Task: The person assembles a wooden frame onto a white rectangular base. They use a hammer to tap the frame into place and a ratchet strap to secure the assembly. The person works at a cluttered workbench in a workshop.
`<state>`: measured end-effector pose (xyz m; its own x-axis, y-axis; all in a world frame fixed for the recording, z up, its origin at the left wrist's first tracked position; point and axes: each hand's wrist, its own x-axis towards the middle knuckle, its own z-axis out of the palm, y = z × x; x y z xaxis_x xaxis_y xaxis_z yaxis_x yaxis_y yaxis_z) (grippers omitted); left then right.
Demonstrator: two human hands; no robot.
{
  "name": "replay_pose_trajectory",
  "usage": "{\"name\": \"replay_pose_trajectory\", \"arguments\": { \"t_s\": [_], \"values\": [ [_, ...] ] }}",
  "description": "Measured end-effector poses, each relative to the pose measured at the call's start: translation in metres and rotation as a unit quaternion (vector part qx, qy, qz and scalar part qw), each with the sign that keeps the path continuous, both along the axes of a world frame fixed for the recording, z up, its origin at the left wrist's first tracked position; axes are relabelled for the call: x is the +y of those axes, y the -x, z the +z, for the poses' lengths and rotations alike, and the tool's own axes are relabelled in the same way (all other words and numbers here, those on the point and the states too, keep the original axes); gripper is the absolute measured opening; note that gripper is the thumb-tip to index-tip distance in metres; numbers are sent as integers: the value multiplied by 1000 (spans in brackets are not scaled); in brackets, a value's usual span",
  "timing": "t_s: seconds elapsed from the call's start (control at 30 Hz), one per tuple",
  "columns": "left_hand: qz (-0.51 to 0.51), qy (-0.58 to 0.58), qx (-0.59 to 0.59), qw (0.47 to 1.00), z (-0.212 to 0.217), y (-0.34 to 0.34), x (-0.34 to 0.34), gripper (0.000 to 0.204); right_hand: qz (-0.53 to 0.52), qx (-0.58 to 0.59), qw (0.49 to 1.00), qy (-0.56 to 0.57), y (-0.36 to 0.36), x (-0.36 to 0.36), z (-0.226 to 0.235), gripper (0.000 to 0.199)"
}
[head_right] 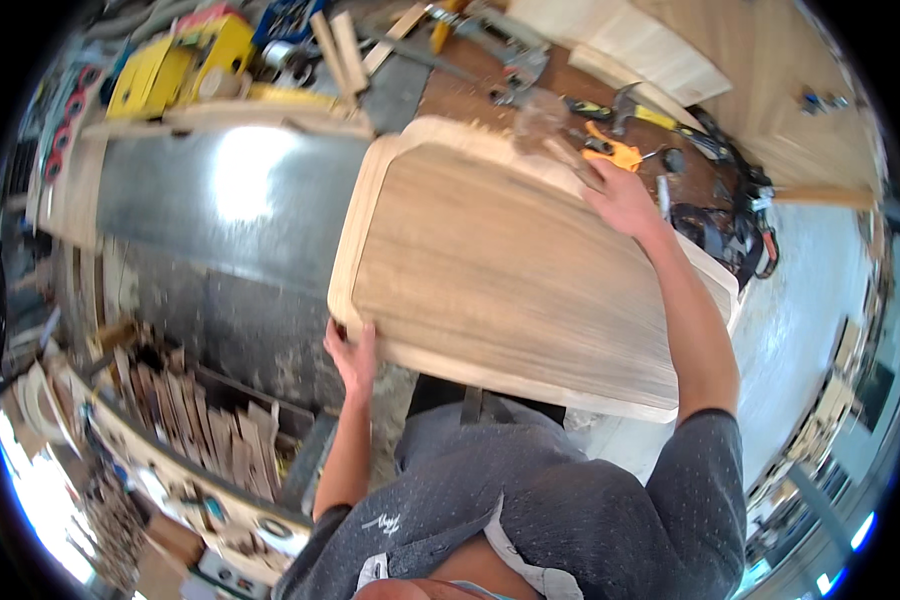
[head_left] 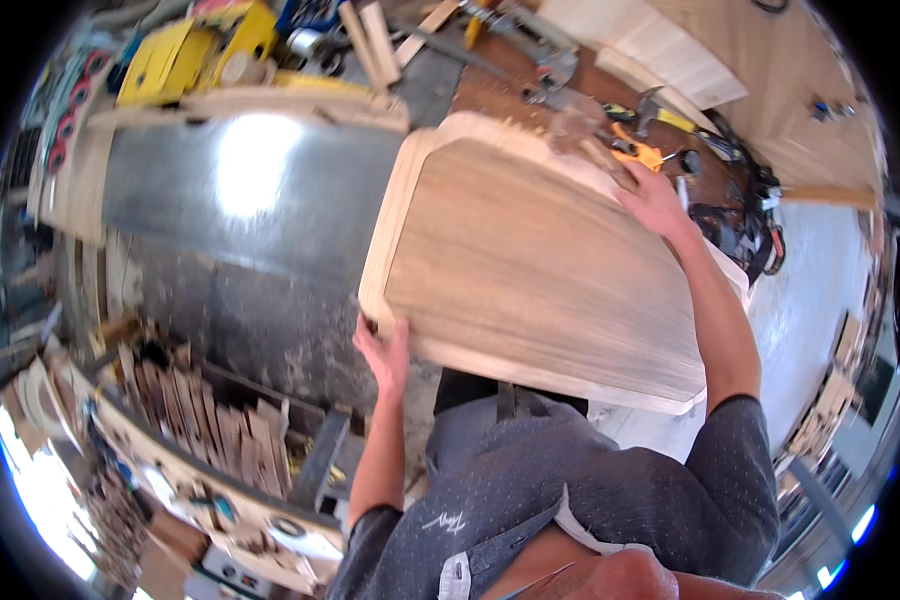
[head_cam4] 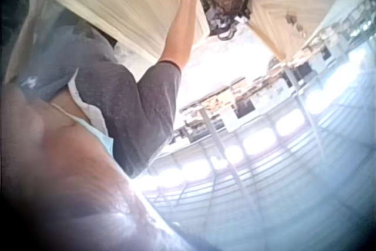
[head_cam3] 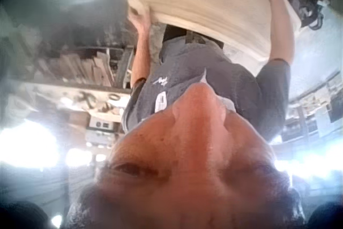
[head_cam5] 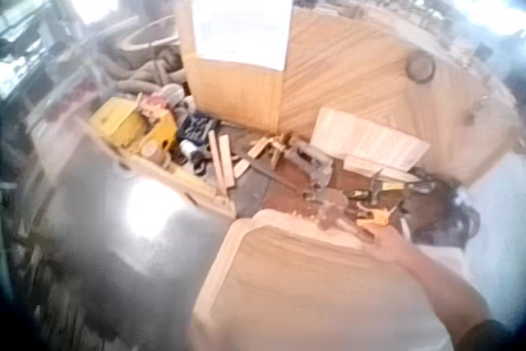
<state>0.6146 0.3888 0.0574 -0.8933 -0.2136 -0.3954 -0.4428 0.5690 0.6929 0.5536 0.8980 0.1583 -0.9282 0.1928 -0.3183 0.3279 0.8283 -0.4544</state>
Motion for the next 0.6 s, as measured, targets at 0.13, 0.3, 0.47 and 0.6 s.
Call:
{"name": "replay_pose_trajectory", "arguments": {
  "t_s": [0.13, 0.3, 0.47, 0.6],
  "values": [
    [-46, -12, -40, 998, -11, 7, -4, 82, 73, 28, 997, -5, 73, 19, -2, 44],
    [-23, -110, -33, 993, -15, 6, 2, 77, 118, 46, 970, -207, 152, 31, -10, 17],
    [-44, -136, -23, 989, -10, 5, 7, 69, -66, 239, 946, -211, 122, 16, -6, 32],
    [-21, -138, -24, 990, -22, 0, 2, 65, -134, 225, 965, 10, 14, 19, -16, 32]
  ]
}}
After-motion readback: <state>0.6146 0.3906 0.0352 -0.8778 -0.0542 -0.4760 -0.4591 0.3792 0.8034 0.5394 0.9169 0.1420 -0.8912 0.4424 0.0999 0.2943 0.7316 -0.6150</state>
